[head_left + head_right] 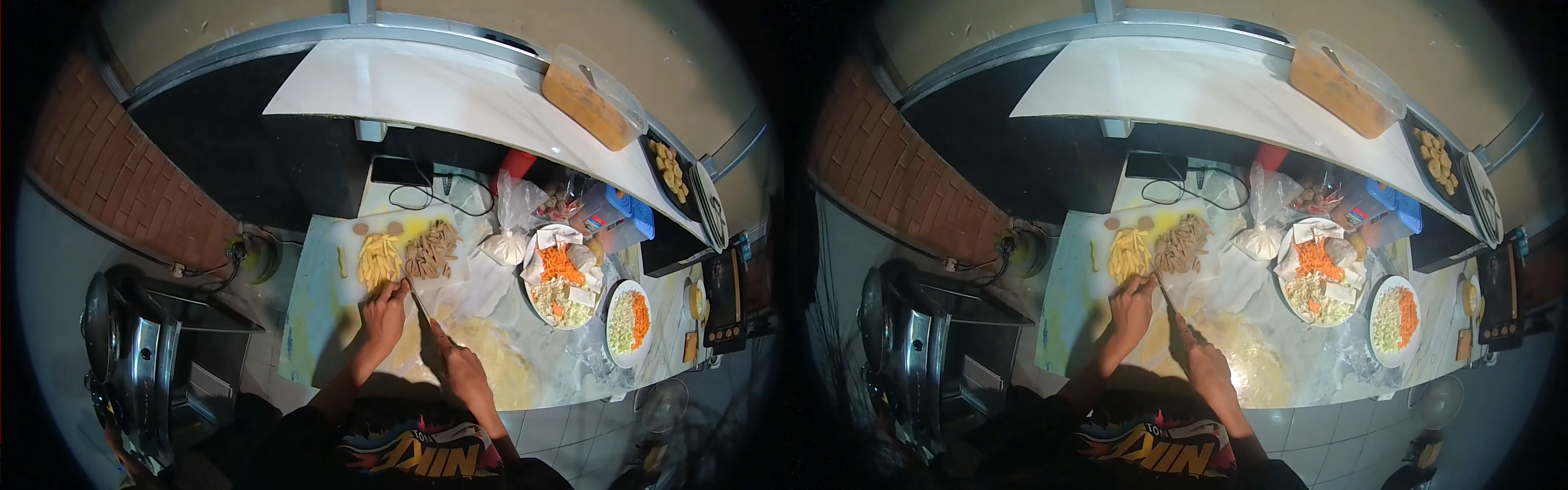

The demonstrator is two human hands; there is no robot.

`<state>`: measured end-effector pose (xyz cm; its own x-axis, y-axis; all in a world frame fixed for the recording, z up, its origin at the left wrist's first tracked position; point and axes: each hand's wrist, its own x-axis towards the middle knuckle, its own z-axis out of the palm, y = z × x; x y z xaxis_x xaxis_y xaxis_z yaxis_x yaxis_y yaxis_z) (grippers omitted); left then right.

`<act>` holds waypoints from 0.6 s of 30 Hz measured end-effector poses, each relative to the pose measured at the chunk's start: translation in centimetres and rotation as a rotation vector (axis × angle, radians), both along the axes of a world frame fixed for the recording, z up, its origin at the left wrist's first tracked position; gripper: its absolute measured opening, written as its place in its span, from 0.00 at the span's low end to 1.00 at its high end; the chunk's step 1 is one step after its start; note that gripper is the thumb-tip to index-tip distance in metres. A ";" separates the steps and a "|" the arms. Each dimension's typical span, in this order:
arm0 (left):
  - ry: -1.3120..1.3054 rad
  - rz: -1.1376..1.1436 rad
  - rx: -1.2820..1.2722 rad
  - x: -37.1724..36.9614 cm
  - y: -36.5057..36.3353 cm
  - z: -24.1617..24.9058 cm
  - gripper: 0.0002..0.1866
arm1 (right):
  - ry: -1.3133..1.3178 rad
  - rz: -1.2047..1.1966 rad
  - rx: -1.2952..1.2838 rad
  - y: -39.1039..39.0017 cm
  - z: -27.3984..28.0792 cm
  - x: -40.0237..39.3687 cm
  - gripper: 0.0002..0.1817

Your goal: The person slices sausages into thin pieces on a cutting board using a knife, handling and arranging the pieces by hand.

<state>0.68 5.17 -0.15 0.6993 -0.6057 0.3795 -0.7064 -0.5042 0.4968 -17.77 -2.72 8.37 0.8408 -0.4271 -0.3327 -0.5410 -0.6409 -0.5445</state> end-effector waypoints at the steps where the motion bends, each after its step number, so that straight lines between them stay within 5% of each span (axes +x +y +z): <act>1: 0.004 0.008 -0.003 0.1 0.0 0.0 0.10 | 0.020 0.003 -0.033 0.1 0.1 0.2 0.47; 18: -0.018 -0.042 0.047 -0.3 0.4 0.0 0.15 | -0.094 -0.003 0.196 0.7 1.2 -1.2 0.52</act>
<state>0.37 5.58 -0.11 0.6663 -0.6515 0.3626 -0.7360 -0.4964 0.4604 -18.99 -2.04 9.56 0.8710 -0.3646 -0.3293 -0.4834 -0.5165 -0.7068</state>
